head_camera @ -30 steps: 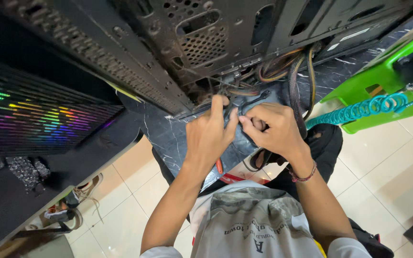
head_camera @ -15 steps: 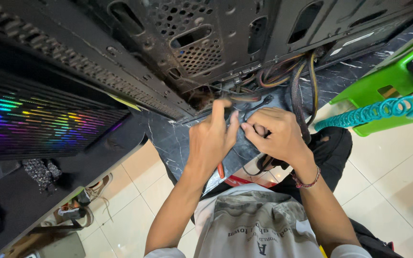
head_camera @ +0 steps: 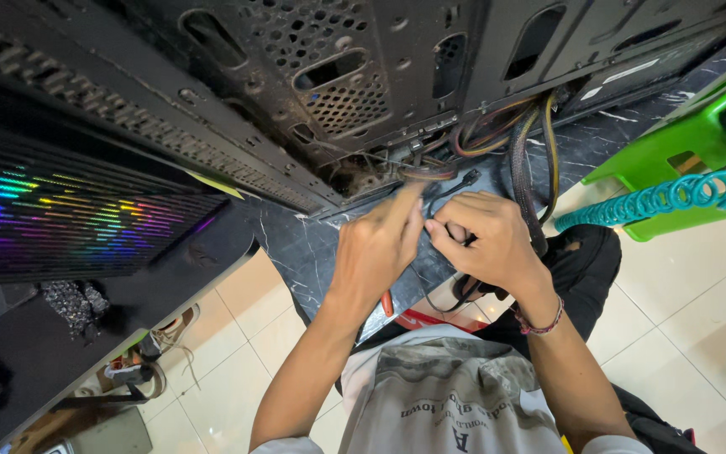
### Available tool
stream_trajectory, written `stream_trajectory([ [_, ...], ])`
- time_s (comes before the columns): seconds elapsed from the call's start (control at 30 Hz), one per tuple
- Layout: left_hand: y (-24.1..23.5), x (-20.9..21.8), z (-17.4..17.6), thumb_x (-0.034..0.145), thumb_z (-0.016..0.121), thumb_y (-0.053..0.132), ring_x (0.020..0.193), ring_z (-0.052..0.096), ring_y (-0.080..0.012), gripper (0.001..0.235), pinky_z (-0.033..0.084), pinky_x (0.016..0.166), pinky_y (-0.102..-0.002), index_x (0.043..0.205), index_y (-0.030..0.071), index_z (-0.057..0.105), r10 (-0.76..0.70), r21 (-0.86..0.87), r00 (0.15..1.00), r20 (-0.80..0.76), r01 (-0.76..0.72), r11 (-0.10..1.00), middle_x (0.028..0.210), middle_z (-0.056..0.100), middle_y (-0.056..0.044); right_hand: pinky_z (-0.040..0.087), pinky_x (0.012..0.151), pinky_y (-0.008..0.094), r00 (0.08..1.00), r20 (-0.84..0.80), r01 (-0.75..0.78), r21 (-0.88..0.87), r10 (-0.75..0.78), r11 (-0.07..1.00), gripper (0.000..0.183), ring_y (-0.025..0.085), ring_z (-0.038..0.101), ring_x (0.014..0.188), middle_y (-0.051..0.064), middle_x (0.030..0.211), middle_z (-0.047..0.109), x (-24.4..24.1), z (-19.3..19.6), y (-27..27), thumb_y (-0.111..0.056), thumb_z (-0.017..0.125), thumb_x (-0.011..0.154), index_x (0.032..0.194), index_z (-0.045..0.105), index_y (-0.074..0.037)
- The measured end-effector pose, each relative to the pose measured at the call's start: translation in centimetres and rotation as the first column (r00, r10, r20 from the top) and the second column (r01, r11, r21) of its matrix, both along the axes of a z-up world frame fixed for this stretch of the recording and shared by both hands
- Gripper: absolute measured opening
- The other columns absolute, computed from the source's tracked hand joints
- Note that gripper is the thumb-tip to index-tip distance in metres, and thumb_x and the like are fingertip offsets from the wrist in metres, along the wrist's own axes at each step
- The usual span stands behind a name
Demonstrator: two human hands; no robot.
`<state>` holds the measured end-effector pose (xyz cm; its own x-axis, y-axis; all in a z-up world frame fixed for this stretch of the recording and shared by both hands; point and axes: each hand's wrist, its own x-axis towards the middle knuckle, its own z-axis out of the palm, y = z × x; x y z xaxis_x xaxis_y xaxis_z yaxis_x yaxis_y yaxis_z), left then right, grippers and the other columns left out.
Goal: The person organizes and bundles cables inside an open computer case. They gather multiple black wires, align them, and secure them with zip ties, then tuck the bundled cables into the back of the case.
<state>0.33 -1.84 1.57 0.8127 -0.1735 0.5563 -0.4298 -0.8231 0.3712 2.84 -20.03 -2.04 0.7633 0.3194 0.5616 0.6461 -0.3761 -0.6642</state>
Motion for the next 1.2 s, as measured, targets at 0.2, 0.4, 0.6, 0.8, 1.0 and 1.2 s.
stream_trajectory([
  [0.2,0.1,0.1,-0.8,0.103,0.065,0.022,0.047,0.065,-0.0266,0.023,0.052,0.048,-0.037,0.125,0.018,0.073,0.042,-0.001,0.997,-0.059,-0.042,0.999,0.054,0.060,-0.003,0.050,0.057,0.032,1.000,0.001,-0.005,0.004,0.005,1.000,0.028,0.023,0.057,0.050,0.000,0.052,0.045,0.0,0.3,-0.1,-0.011,0.074,0.096,0.070,0.066,-0.014],
  [0.4,-0.5,0.1,1.0,0.105,0.062,0.011,0.050,0.064,-0.0330,0.043,0.054,0.051,-0.040,0.147,0.018,0.069,-0.005,0.003,1.000,0.001,0.005,1.000,0.057,0.062,-0.012,0.049,0.055,0.033,1.000,0.024,-0.012,0.013,0.011,1.000,0.029,0.023,0.056,0.050,-0.001,0.053,0.044,0.2,0.0,0.0,-0.013,0.072,0.099,0.070,0.065,-0.015],
  [0.6,-0.6,0.1,1.5,0.106,0.061,0.010,0.051,0.066,-0.0364,0.052,0.056,0.054,-0.045,0.156,0.020,0.061,0.003,0.035,1.000,-0.027,-0.002,0.999,0.060,0.063,-0.014,0.049,0.056,0.036,0.999,0.038,-0.026,-0.008,0.026,1.000,0.028,0.027,0.058,0.053,0.002,0.054,0.045,0.3,0.0,-0.1,-0.013,0.074,0.097,0.071,0.063,-0.014],
  [0.8,-0.1,0.8,-1.4,0.092,0.069,0.013,0.044,0.059,-0.0179,0.030,0.052,0.049,-0.028,0.117,0.025,0.081,0.051,0.063,0.991,0.127,-0.059,0.996,0.053,0.051,0.005,0.050,0.056,0.037,1.000,-0.006,-0.013,0.052,0.013,0.999,0.024,0.027,0.058,0.051,0.001,0.054,0.049,0.3,-0.4,-0.2,-0.015,0.076,0.097,0.074,0.067,-0.014],
  [1.0,-0.4,0.5,0.4,0.088,0.078,0.010,0.045,0.061,-0.0222,0.036,0.057,0.053,-0.033,0.124,0.007,0.081,0.058,-0.225,0.966,0.253,0.000,0.974,0.051,0.056,0.001,0.050,0.056,0.034,1.000,-0.015,0.013,0.031,-0.013,0.999,0.029,0.027,0.058,0.050,0.001,0.052,0.048,0.3,-0.6,-0.1,-0.012,0.071,0.099,0.071,0.064,-0.013],
  [1.2,0.2,0.5,-1.9,0.087,0.080,0.032,0.055,0.071,-0.0205,0.027,0.059,0.058,-0.034,0.111,0.019,0.080,0.005,-0.157,0.986,0.168,0.022,0.987,0.061,0.065,0.003,0.048,0.054,0.034,0.999,-0.008,0.035,-0.019,-0.036,0.999,0.036,0.027,0.057,0.050,0.001,0.050,0.047,0.2,-0.4,-0.1,-0.012,0.072,0.098,0.065,0.058,-0.013],
])
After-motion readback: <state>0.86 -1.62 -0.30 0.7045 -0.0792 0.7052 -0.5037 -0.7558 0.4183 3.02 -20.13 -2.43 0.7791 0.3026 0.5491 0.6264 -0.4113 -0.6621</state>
